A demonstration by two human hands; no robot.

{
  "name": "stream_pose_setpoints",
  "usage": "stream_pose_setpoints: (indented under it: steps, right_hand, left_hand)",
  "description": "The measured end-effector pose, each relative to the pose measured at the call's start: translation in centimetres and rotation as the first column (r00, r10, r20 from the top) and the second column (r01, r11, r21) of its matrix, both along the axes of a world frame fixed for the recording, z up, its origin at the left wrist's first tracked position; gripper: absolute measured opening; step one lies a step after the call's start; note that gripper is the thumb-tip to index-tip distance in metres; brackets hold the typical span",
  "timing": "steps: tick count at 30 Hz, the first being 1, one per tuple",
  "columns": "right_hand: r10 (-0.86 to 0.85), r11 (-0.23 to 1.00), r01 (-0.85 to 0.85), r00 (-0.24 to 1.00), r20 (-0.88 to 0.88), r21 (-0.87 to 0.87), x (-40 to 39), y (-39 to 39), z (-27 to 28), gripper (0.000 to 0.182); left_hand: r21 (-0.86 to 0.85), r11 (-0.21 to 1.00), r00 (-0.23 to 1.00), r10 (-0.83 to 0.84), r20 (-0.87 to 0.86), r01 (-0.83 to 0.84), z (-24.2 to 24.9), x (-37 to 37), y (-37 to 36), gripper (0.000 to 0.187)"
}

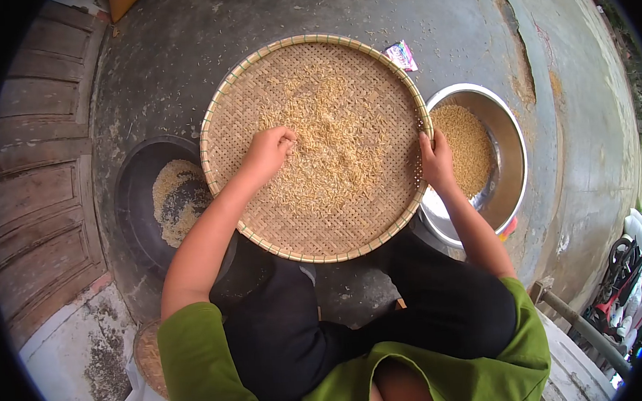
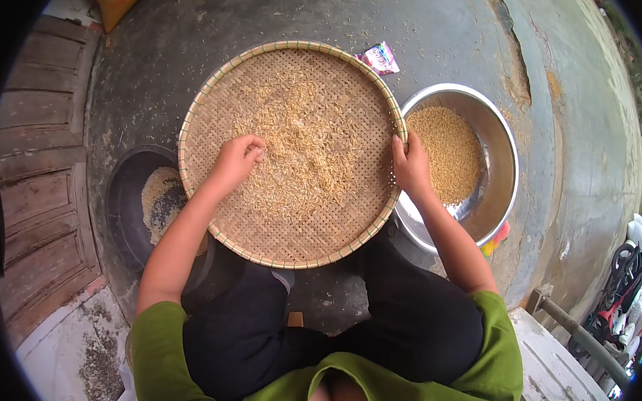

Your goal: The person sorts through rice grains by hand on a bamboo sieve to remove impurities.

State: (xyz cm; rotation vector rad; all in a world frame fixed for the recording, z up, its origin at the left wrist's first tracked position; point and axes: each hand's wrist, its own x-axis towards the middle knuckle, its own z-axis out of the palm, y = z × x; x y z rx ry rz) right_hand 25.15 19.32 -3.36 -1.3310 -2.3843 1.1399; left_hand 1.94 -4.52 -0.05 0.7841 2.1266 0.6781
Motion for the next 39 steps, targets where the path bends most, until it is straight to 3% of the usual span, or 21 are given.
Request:
stream_pose_setpoints:
  steps: [2, 6, 8, 15, 26, 30, 33, 35, 39]
  right_hand:
    - [0.001, 1.000, -0.001, 1.000, -0.005, -0.010, 0.0, 0.0, 0.2, 0.030]
    - [0.008, 1.000, -0.008, 1.000, -0.019, -0.002, -0.1, -0.2, 0.6, 0.029]
    - [0.006, 1.000, -0.006, 1.000, -0.015, 0.003, -0.1, -0.2, 0.7, 0.029]
    - [0.003, 1.000, -0.003, 1.000, -0.024, -0.007, -0.1, -0.1, 0.6, 0.029]
    - [-0.008, 1.000, 0.008, 1.000, 0.010, -0.011, -0.1, -0.1, 0.8, 0.032]
    - [-0.024, 0.999, 0.024, 1.000, 0.007, -0.022, -0.1, -0.1, 0.6, 0.031]
    - [-0.030, 1.000, 0.030, 0.999, 0.014, 0.001, -0.2, -0.2, 0.8, 0.031]
    - [-0.030, 0.999, 0.031, 0.999, 0.018, -0.014, -0.2, -0.2, 1.0, 0.032]
    - [-0.026, 0.999, 0.026, 1.000, -0.009, -0.023, -0.1, -0.1, 0.6, 0.032]
  left_hand:
    - [0.069, 0.976, 0.941, 0.178, 0.286, -0.206, -1.1, -0.6, -0.5, 0.020]
    - [0.081, 0.954, 0.874, 0.229, 0.428, -0.289, -0.7, -1.1, -0.7, 0.024]
    - [0.052, 0.907, 0.768, 0.323, 0.553, -0.419, -0.2, -0.9, -0.7, 0.028]
    - [-0.011, 0.910, 0.714, 0.334, 0.615, -0.415, 0.8, -1.1, -0.6, 0.030]
    - [0.033, 0.938, 0.820, 0.283, 0.496, -0.344, 0.3, -0.9, -1.0, 0.031]
    - [0.027, 0.927, 0.801, 0.308, 0.514, -0.373, 1.0, -0.9, -0.7, 0.030]
    - [0.039, 0.879, 0.697, 0.349, 0.626, -0.475, 1.2, -1.1, -0.7, 0.029]
    - [0.040, 0.821, 0.524, 0.324, 0.788, -0.569, 1.1, -1.3, -0.8, 0.031]
    - [-0.008, 0.794, 0.425, 0.334, 0.841, -0.608, 0.8, -1.3, 0.7, 0.033]
